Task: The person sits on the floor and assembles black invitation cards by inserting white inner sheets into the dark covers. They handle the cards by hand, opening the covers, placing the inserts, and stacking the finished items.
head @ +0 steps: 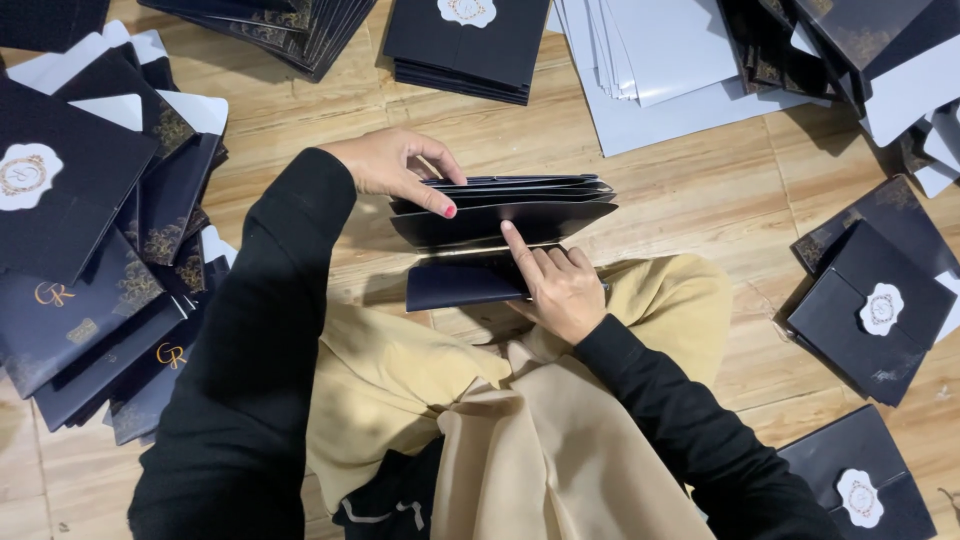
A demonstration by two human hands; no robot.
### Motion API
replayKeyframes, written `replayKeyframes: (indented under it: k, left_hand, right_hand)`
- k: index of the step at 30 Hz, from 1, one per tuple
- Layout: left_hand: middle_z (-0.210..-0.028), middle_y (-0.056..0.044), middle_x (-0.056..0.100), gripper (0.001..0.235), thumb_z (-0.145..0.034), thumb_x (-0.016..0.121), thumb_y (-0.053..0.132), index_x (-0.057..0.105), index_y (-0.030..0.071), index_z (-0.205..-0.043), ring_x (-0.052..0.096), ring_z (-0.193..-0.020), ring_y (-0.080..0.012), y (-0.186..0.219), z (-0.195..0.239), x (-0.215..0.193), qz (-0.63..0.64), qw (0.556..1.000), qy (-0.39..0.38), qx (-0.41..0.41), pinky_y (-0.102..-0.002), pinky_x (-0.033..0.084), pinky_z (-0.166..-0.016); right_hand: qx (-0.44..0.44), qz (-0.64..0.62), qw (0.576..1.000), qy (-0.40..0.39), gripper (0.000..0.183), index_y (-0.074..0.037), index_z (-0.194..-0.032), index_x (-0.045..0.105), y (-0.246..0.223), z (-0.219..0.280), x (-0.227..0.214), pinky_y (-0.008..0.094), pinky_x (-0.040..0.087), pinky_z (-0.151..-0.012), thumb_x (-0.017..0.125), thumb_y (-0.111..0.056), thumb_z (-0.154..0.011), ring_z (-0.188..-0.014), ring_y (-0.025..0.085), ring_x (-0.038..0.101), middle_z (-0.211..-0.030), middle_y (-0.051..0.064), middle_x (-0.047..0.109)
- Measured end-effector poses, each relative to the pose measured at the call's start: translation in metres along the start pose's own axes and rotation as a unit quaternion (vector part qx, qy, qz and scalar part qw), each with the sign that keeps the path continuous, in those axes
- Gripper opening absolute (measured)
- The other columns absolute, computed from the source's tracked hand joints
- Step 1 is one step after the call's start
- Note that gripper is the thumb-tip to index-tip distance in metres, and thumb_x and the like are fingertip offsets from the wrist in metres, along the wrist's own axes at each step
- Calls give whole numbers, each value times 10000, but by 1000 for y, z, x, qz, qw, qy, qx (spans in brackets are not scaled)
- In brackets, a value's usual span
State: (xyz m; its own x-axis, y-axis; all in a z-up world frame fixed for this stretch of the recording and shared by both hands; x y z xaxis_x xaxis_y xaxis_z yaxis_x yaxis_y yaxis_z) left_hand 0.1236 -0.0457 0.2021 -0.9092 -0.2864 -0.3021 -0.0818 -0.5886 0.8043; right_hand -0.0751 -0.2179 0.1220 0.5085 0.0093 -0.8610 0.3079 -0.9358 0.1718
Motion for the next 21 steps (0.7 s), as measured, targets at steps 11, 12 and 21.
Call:
replayKeyframes:
  k: [11,12,21]
  left_hand:
    - [-991,-63,613,502,-585,816,276,643,111,-1027,620,-889,-147,-8,-5,-4,16,1000,-15,11,-262,495,-808]
    - [-993,-66,610,503,-602,805,277,636,100,-1040,610,-896,-148,-7,-3,-4,19,1000,-13,19,-264,488,-818]
    - [-1243,-106,473,646,-678,625,284,463,75,-1268,435,-1126,-202,-64,15,3,170,973,-13,153,-353,388,-935]
  right_hand:
    - [-2,10,1000,-2,937,-83,-1323,432,0,-3,-4,252,404,-589,734,-491,-535,-604,151,530,-688,16,523]
    - [0,7,1000,0,939,-81,-1327,428,0,-3,-3,252,403,-587,736,-485,-537,-601,150,532,-687,16,525]
    - [34,-17,999,38,982,36,-1348,343,4,10,19,262,427,-583,729,-467,-598,-575,169,547,-701,68,559]
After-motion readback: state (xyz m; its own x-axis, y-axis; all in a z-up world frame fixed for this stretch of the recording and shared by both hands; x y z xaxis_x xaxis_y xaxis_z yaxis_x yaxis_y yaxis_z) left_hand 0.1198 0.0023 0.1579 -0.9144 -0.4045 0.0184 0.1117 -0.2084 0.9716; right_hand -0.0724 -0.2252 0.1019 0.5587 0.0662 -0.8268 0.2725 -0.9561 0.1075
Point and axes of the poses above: each hand's wrist, its own z-axis away from the middle knuckle, its own x-axis out of the palm, y = z × x, the point moved 1 cm from there along -z, towards the middle knuckle
